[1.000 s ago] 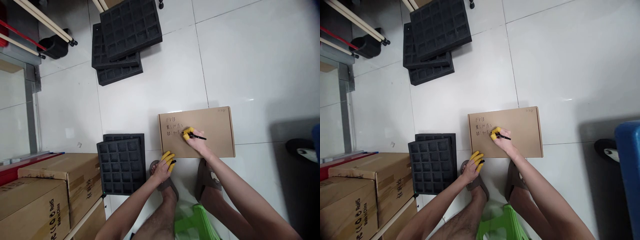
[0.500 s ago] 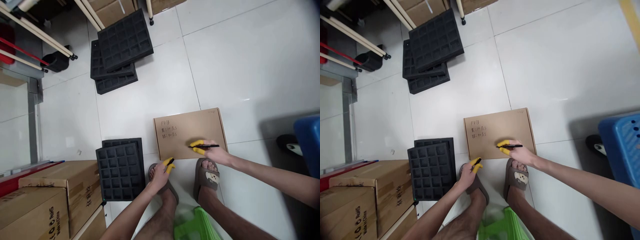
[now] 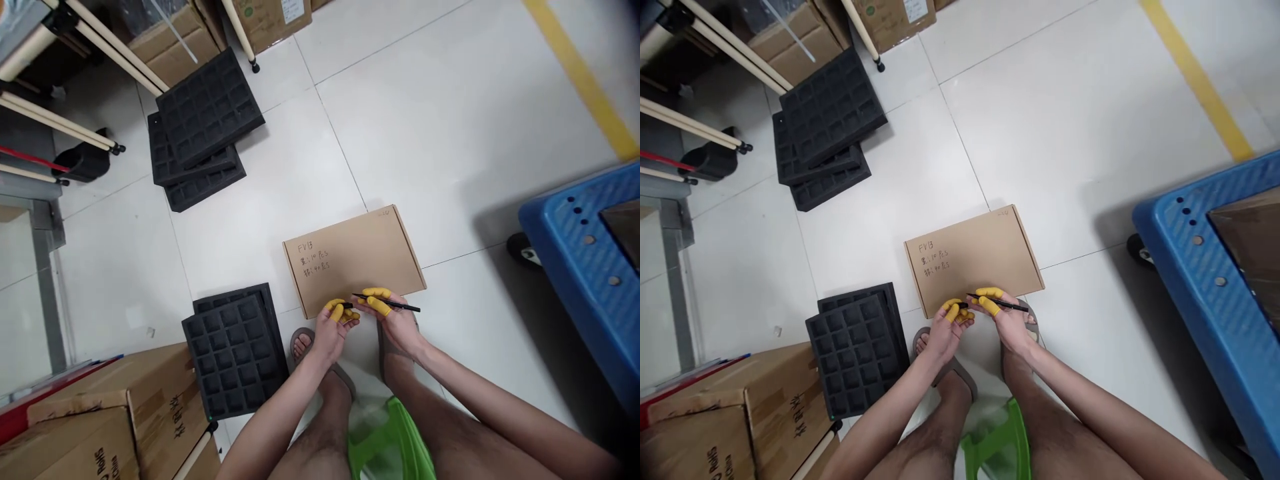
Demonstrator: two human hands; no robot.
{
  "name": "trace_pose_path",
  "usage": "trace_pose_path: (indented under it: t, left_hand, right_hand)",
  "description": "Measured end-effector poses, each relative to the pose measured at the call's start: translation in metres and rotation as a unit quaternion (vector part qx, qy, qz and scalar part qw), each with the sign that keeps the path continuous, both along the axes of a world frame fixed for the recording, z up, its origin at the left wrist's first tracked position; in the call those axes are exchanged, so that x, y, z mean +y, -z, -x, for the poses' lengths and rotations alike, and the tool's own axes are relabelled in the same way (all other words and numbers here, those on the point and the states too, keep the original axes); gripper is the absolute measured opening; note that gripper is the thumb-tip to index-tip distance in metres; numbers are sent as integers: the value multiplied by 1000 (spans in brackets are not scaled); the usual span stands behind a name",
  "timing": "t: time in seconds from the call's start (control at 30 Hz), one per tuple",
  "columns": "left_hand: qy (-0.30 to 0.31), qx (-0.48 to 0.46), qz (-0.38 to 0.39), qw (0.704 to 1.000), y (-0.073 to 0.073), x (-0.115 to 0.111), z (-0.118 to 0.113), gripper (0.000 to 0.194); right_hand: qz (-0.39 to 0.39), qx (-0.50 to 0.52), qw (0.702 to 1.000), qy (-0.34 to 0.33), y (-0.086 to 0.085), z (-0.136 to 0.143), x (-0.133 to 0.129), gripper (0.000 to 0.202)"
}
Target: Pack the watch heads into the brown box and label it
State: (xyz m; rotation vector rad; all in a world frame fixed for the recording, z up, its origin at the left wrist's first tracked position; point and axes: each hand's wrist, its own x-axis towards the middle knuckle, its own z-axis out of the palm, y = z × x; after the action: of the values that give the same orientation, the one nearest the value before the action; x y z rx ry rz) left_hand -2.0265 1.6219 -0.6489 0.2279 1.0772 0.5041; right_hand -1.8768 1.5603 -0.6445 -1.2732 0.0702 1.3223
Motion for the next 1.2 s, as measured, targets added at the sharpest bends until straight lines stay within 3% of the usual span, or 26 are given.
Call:
trace_pose_path:
  t: [0.33,0.6,0.7,0.83,1.03,1.2]
  left_hand:
    - [-13,-16,5,1000,1,9,-1,34]
    - [35,1,-22,999,-2,3,-2,39]
    - [63,-34,3,997,-9,-2,-4,42]
    - [103,-90,42,990,-16,-16,-13,44]
    - [49,-62,45,996,-21,-25,-18,46]
    - [48,-31,14,998,-21,-20,-13,34]
  right_hand:
    - [29,-143,983,-112,20,0,3,35]
    - [37,-213,951,-222,0,-14,16,16]
    - [13,-191,950,-245,-2,-14,20,18]
    - [7,-113,961,-253,4,3,19,35]
    - [50,-56,958,-277,7,29,18,42]
    - [71,2,952,-296,6,33,26,43]
